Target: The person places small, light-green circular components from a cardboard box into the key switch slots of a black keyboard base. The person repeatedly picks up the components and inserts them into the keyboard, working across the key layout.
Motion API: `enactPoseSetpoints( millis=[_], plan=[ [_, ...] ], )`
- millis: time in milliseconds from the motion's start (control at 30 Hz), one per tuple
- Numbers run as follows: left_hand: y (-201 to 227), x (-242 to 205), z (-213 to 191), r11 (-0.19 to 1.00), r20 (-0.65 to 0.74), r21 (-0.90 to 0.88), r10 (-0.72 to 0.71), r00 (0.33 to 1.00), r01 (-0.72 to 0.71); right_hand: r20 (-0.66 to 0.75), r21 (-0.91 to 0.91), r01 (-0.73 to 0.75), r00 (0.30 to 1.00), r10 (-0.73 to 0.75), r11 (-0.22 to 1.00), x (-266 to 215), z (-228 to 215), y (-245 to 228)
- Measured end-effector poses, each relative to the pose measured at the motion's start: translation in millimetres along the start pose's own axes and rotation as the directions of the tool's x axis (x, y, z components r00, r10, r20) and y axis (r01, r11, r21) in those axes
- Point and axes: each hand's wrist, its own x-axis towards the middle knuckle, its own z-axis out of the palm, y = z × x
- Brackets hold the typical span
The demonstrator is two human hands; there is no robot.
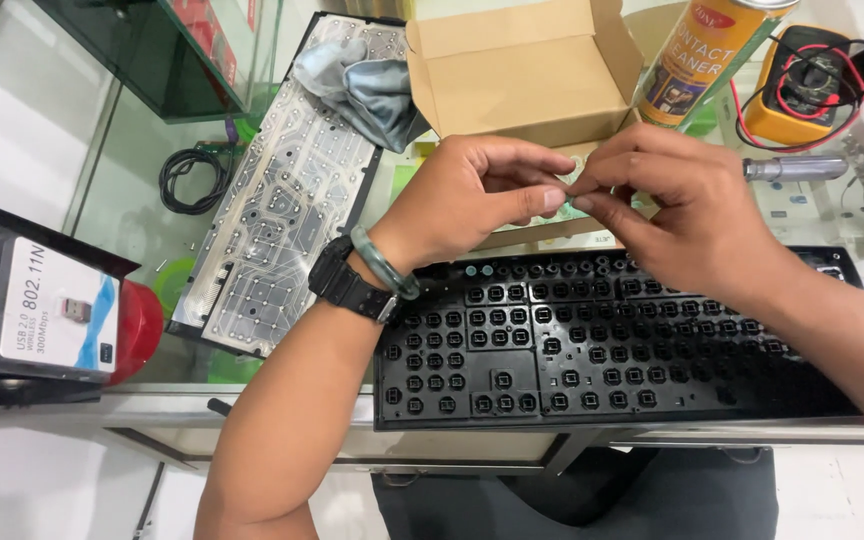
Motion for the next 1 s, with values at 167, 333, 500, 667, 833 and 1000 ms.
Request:
enactPoseSetpoints(
  millis=[167, 333, 500, 667, 833, 1000],
  plan=[
    [0.1, 0.1, 2.2, 0.999, -0.068, -0.04, 0.022, 0.997, -0.025, -0.067, -0.107, 0.122, 0.989, -0.129, 0.987, -1.9, 2.8, -0.6],
    [-2.4, -0.2, 7.3, 0.985, -0.087, -0.172, 0.018, 0.996, -0.033, -0.137, -0.166, 0.191, 0.967, -0.214, 0.967, -4.4, 5.7, 3.8],
    [-4.3, 0.3, 8.0, 0.985, -0.079, -0.173, 0.007, 0.997, -0.021, -0.159, -0.172, 0.229, 0.953, -0.257, 0.958, -2.7, 7.2, 4.5],
    [-3.1, 0.4, 8.9, 0.986, -0.087, -0.169, -0.008, 0.996, -0.007, -0.172, -0.2, 0.207, 0.955, -0.242, 0.958, -5.3, 8.8, 7.0],
    [-1.8, 0.6, 5.9, 0.985, -0.077, -0.175, -0.013, 0.997, -0.001, -0.162, -0.211, 0.237, 0.948, -0.273, 0.948, -4.6, 8.9, 8.3],
    [25.5, -4.6, -19.3, 0.897, -0.102, 0.443, 0.06, 0.993, -0.009, -0.03, -0.143, 0.212, 0.975, -0.218, 0.967, -5.0, 11.2, 11.2]
  ],
)
